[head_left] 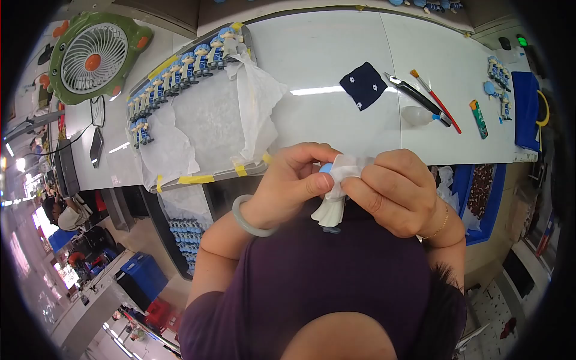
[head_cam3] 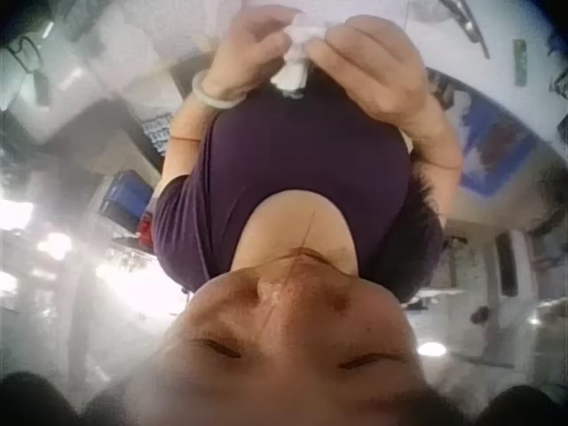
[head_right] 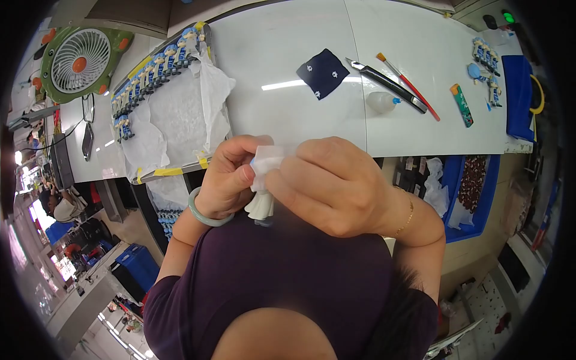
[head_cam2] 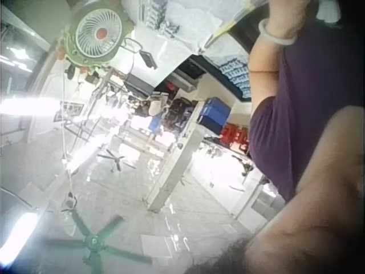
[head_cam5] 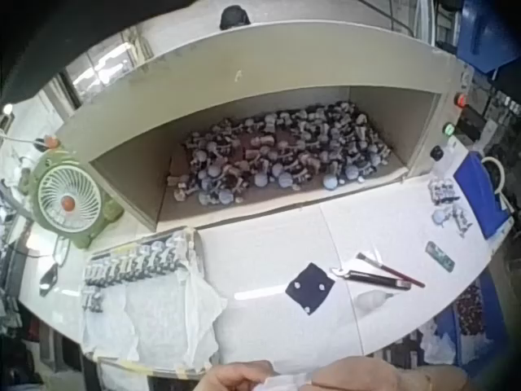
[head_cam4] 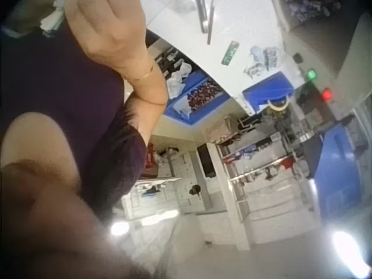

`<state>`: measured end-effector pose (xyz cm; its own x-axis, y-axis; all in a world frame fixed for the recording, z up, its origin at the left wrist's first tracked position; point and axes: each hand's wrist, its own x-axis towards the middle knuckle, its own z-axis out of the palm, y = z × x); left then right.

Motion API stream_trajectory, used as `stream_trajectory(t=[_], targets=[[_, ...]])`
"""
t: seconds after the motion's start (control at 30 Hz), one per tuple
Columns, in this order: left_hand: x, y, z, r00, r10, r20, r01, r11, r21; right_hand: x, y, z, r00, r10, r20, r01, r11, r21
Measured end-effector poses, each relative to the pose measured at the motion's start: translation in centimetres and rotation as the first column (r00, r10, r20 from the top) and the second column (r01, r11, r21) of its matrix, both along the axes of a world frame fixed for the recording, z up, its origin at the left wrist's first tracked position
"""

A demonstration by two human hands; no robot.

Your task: The person assembles small plastic figurines by applying glue from a bottle to their parts and joining them together by hand, using tweezers to handle small pieces.

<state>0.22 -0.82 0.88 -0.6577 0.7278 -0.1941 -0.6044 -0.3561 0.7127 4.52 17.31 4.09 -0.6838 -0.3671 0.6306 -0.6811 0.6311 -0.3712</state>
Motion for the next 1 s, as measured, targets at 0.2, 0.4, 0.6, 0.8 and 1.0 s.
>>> stream_trajectory(t=[0.2,0.4,0.6,0.8,1.0], targets=[[-0.6,-0.4,0.7,0.985,-0.170,-0.023,0.171,0.976,0.138,1.0,4.6,4.0,0.950,-0.308,-0.052,0.311,0.948,0.073],[-0.7,0.0,0.7,0.979,-0.192,-0.062,0.199,0.970,0.137,-2.1,15.5,-1.8,0.546,-0.821,0.167,0.837,0.542,-0.074],[-0.6,0.0,0.8,0.983,-0.175,-0.058,0.181,0.973,0.140,-3.1,14.9,-5.4,0.622,-0.783,0.015,0.778,0.620,0.103],[-0.5,-0.1,1.6,0.989,-0.141,-0.043,0.141,0.990,-0.008,-3.7,11.3,-7.1,0.785,-0.441,0.436,0.416,0.896,0.156],[-0.4,-0.1,0.6,0.986,-0.166,-0.003,0.165,0.976,0.144,-3.7,11.4,-7.1,0.754,-0.451,0.478,0.437,0.887,0.148]])
